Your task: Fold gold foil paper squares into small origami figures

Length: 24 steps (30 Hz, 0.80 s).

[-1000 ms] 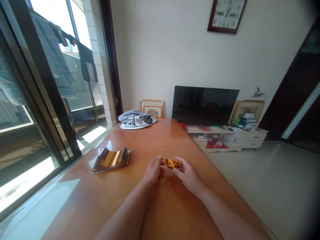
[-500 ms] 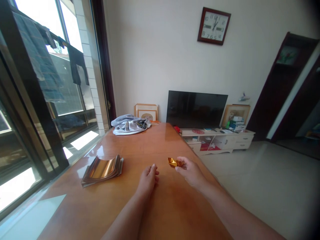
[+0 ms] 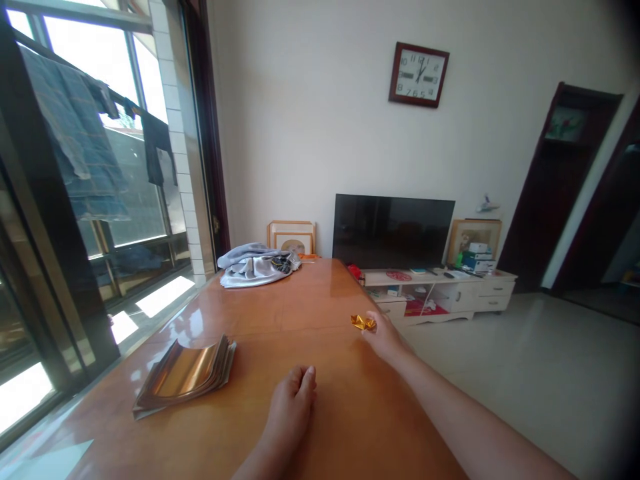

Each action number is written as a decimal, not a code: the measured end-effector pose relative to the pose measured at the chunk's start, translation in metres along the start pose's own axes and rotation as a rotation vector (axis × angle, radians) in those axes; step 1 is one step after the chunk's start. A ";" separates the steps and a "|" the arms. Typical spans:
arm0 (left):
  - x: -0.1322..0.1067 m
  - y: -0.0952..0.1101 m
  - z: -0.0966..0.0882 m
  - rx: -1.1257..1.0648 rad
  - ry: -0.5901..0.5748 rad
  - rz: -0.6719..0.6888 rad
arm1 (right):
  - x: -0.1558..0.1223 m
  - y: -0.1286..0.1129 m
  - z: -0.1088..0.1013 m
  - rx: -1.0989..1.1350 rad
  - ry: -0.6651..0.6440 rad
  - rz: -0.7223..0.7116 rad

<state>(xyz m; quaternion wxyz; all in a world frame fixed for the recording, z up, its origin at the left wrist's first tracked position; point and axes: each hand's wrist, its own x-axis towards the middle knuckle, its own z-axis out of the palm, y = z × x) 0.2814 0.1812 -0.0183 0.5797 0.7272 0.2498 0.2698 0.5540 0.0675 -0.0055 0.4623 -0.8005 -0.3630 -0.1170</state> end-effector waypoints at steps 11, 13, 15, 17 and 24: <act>-0.003 0.011 0.002 0.192 0.020 0.026 | 0.060 0.036 0.028 -0.031 -0.018 -0.041; -0.002 0.010 0.003 0.191 0.021 0.008 | 0.067 0.038 0.031 -0.013 -0.034 -0.046; -0.002 0.010 0.004 0.181 0.023 -0.010 | 0.072 0.039 0.034 0.009 -0.056 -0.050; -0.002 0.012 0.005 0.167 0.027 -0.028 | 0.076 0.040 0.035 0.033 -0.080 -0.054; -0.005 0.020 0.006 0.133 0.042 -0.069 | 0.075 0.024 0.030 0.174 -0.136 -0.087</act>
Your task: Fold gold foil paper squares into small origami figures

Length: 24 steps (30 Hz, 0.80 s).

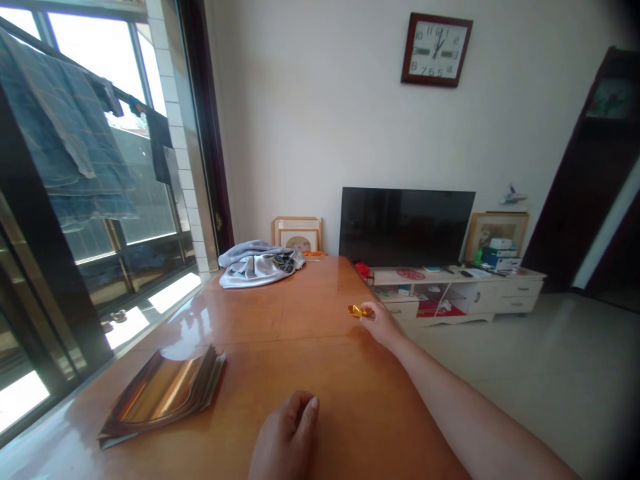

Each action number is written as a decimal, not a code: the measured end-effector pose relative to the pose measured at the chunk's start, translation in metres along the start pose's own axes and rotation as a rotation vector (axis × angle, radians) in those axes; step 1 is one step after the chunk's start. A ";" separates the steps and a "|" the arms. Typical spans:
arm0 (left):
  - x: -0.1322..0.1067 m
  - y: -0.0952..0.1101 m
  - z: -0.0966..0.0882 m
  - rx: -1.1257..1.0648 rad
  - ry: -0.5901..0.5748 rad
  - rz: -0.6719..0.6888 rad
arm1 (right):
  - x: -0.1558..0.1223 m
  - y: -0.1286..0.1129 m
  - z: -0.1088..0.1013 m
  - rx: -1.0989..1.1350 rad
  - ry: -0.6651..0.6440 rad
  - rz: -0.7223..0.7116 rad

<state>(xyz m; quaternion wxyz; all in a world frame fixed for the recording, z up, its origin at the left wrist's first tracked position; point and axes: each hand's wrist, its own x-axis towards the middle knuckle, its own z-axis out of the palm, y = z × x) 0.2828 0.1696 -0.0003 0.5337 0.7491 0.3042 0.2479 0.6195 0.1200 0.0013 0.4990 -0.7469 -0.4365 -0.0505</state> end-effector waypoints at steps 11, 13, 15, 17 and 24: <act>-0.002 0.008 0.001 -0.374 0.090 -0.045 | -0.089 -0.103 0.021 0.267 -0.330 -0.228; -0.003 0.012 0.000 -0.449 0.117 -0.067 | -0.106 -0.121 0.018 0.244 -0.338 -0.310; -0.004 0.015 0.000 -0.506 0.120 -0.075 | -0.119 -0.134 0.017 0.204 -0.312 -0.365; -0.004 0.014 0.000 -0.546 0.114 -0.064 | -0.129 -0.141 0.018 0.172 -0.303 -0.392; 0.003 0.000 0.000 -0.507 0.161 0.005 | -0.152 -0.151 0.023 0.204 -0.293 -0.170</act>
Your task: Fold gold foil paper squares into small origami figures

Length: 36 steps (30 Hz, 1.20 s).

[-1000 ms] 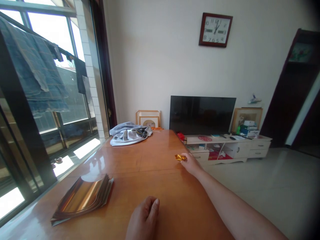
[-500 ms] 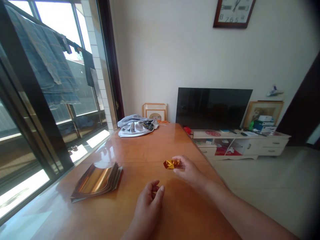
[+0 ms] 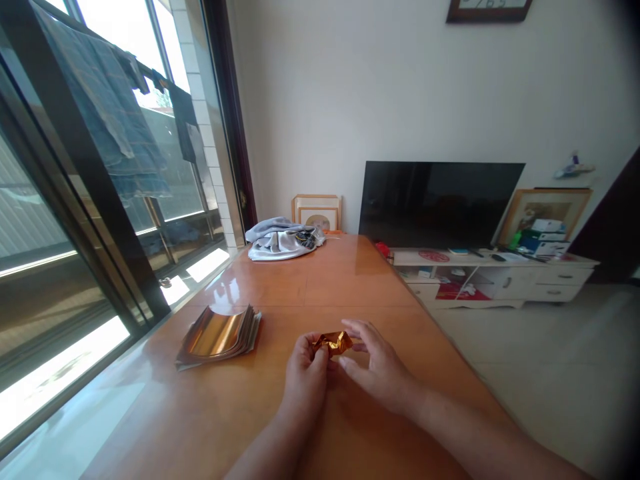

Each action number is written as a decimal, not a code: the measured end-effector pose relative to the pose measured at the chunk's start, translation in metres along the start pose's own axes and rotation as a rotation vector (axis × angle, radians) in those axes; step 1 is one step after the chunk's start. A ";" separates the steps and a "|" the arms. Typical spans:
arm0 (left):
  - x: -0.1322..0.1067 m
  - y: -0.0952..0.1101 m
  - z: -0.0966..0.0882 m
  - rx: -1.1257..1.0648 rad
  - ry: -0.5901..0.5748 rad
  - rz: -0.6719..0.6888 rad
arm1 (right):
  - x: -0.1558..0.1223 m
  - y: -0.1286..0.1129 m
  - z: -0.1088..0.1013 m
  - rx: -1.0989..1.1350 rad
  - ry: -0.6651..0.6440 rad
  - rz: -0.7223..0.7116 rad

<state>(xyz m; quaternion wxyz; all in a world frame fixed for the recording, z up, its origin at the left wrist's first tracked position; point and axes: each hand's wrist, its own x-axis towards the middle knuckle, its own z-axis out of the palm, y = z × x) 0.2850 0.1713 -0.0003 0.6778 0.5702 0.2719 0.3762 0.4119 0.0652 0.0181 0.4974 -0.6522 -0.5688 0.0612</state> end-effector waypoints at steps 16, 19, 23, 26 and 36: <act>0.002 -0.005 -0.006 0.212 -0.027 0.126 | -0.012 -0.002 0.016 -0.037 0.100 0.334; 0.002 -0.004 -0.008 0.344 -0.003 0.186 | -0.011 -0.003 0.016 -0.048 0.101 0.319; 0.001 -0.004 -0.007 0.327 -0.012 0.219 | -0.012 -0.001 0.016 -0.046 0.110 0.311; 0.002 -0.006 -0.006 0.310 -0.038 0.215 | -0.012 -0.001 0.016 -0.049 0.122 0.317; 0.003 -0.005 -0.008 0.419 0.019 0.179 | -0.011 -0.002 0.015 -0.043 0.135 0.321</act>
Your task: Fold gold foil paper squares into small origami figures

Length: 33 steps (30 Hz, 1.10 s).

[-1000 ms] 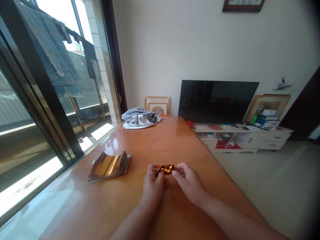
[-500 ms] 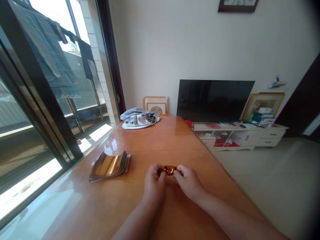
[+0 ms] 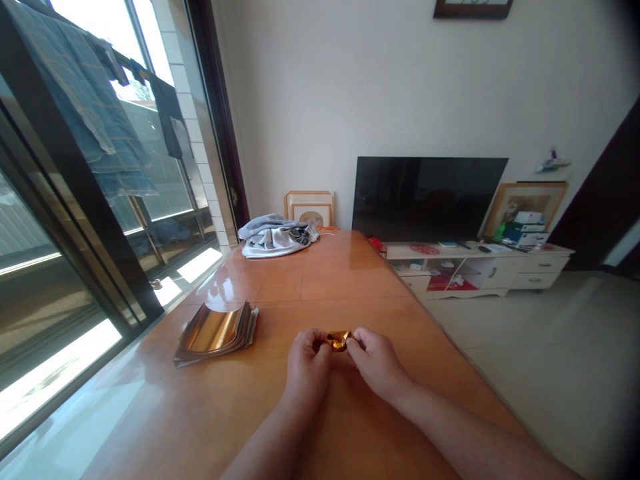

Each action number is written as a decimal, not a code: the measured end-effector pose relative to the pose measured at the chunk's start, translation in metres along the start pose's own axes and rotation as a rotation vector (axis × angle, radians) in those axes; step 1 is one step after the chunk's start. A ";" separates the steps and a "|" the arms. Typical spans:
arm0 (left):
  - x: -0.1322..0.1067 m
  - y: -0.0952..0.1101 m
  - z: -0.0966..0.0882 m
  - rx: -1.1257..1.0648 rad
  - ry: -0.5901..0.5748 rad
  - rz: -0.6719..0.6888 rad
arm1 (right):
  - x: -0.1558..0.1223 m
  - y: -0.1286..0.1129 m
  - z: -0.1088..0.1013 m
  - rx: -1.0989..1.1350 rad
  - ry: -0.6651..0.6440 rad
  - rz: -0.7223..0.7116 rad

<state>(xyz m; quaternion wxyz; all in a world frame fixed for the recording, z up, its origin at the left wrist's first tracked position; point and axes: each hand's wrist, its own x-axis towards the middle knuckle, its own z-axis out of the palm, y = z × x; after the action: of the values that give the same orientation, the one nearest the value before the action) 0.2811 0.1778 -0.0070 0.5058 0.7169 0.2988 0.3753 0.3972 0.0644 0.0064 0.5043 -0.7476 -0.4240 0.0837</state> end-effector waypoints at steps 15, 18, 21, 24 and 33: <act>-0.006 0.002 0.001 0.107 -0.065 0.168 | 0.003 -0.002 -0.003 -0.036 -0.001 -0.016; -0.006 0.006 0.001 0.104 -0.082 0.190 | 0.002 -0.002 -0.004 -0.040 0.001 -0.019; -0.006 0.009 0.001 0.100 -0.105 0.175 | 0.001 -0.004 -0.005 -0.036 -0.005 -0.010; -0.005 0.010 0.001 0.093 -0.109 0.140 | 0.001 -0.006 -0.005 -0.029 -0.012 0.007; -0.006 0.011 0.003 -0.099 -0.089 -0.046 | 0.001 -0.008 -0.009 -0.023 -0.016 0.000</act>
<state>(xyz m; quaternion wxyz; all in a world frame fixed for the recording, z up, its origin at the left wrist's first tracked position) 0.2806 0.1678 0.0013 0.5620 0.6998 0.2735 0.3459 0.3990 0.0599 0.0174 0.4923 -0.7526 -0.4289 0.0851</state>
